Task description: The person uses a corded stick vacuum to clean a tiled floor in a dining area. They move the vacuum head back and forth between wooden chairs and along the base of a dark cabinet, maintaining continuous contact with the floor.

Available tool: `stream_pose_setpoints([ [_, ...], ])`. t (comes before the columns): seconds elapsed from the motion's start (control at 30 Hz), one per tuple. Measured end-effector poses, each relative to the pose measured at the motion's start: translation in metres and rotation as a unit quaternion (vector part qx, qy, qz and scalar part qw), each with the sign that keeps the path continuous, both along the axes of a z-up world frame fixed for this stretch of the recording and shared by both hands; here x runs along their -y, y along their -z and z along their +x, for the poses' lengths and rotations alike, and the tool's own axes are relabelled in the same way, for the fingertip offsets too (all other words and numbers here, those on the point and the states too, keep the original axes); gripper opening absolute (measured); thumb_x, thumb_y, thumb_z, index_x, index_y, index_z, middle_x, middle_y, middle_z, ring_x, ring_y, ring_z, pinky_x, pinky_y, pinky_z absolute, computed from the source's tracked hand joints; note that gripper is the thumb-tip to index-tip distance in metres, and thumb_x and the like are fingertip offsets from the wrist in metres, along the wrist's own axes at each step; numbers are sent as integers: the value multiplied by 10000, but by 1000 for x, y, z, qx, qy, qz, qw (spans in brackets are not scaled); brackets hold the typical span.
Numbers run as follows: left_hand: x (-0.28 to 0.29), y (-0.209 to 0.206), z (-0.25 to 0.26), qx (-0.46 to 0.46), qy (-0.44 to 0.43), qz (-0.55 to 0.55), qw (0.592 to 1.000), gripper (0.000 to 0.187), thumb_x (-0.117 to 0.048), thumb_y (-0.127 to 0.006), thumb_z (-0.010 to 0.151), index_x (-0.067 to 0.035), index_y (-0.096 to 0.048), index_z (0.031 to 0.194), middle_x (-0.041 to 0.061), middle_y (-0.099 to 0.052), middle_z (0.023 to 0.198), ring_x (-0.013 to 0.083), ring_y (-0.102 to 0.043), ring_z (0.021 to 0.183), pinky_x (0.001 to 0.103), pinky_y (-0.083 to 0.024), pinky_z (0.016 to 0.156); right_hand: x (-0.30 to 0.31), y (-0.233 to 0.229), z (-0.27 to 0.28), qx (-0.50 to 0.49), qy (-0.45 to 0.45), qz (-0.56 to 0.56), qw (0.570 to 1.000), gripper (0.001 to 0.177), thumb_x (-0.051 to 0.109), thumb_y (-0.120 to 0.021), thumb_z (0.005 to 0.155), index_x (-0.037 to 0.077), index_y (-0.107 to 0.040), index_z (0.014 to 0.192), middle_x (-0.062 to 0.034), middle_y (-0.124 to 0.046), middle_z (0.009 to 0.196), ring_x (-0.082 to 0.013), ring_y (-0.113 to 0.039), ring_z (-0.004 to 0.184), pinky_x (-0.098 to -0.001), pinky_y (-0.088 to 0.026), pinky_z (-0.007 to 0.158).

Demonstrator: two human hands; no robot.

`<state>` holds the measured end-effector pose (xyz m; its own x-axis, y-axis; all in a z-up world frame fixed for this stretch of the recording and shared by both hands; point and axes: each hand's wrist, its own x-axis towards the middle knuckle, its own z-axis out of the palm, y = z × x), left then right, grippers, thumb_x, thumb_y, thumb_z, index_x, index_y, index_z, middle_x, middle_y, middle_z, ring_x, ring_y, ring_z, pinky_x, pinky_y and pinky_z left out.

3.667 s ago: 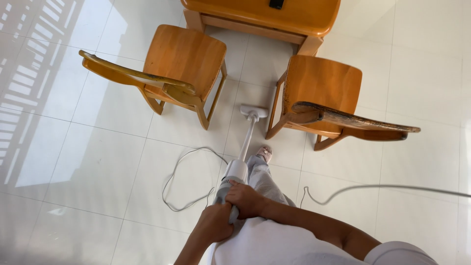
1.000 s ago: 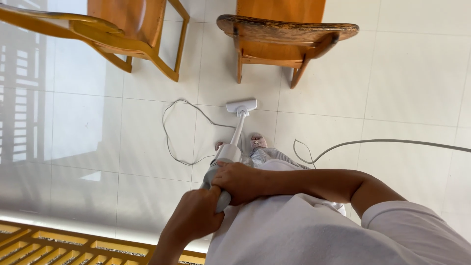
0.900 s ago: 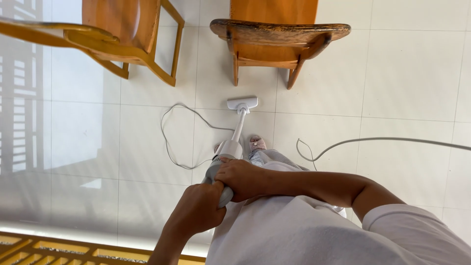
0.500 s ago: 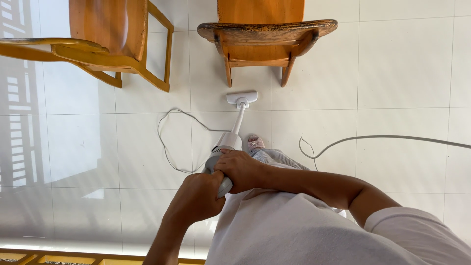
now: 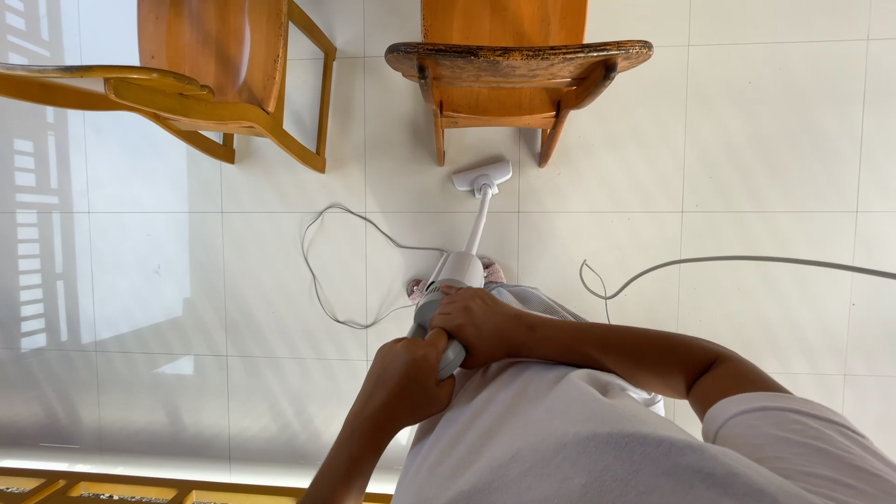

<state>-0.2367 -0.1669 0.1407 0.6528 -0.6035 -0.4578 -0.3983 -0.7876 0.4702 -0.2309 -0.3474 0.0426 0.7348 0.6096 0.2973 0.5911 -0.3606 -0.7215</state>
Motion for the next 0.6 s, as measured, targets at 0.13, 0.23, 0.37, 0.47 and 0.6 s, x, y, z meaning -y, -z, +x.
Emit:
stream_pose_setpoints([
  [0.13,13,2,6,-6,39,-1,999,212,-210,-677,723,-84,-567,853,60,-629,611,319,-581,546,435,-466,501,14,-3,-4,22,36,33,999,142,149,-723,686,130,-595,745,-14,-582,644,-209,-579,600,-539,-487,1087],
  [0.23,17,5,5,4,77,-10,997,209,-204,-701,722,-80,-583,842,86,-645,621,358,-581,531,460,-472,504,18,4,-8,42,39,55,997,170,152,-742,694,103,-618,799,-30,-595,686,-217,-593,629,-549,-475,1109],
  [0.37,11,19,-6,25,92,-9,995,201,-218,-671,731,-83,-552,822,90,-633,593,374,-560,492,471,-481,520,15,15,-11,55,8,72,996,124,161,-729,778,97,-625,799,-22,-581,690,-233,-551,604,-580,-417,1144],
  [0.47,13,30,-17,47,65,-26,996,220,-233,-663,746,-77,-547,850,83,-642,585,371,-576,487,474,-499,548,16,24,-8,77,-13,95,992,133,183,-709,834,81,-626,818,-36,-574,691,-226,-549,599,-583,-427,1138],
  [0.6,19,51,-30,65,42,-41,996,231,-219,-678,759,-89,-513,856,64,-593,562,345,-529,455,444,-475,523,26,33,-5,109,-42,145,982,265,299,-684,920,63,-616,821,-64,-581,703,-239,-561,610,-581,-460,1103],
])
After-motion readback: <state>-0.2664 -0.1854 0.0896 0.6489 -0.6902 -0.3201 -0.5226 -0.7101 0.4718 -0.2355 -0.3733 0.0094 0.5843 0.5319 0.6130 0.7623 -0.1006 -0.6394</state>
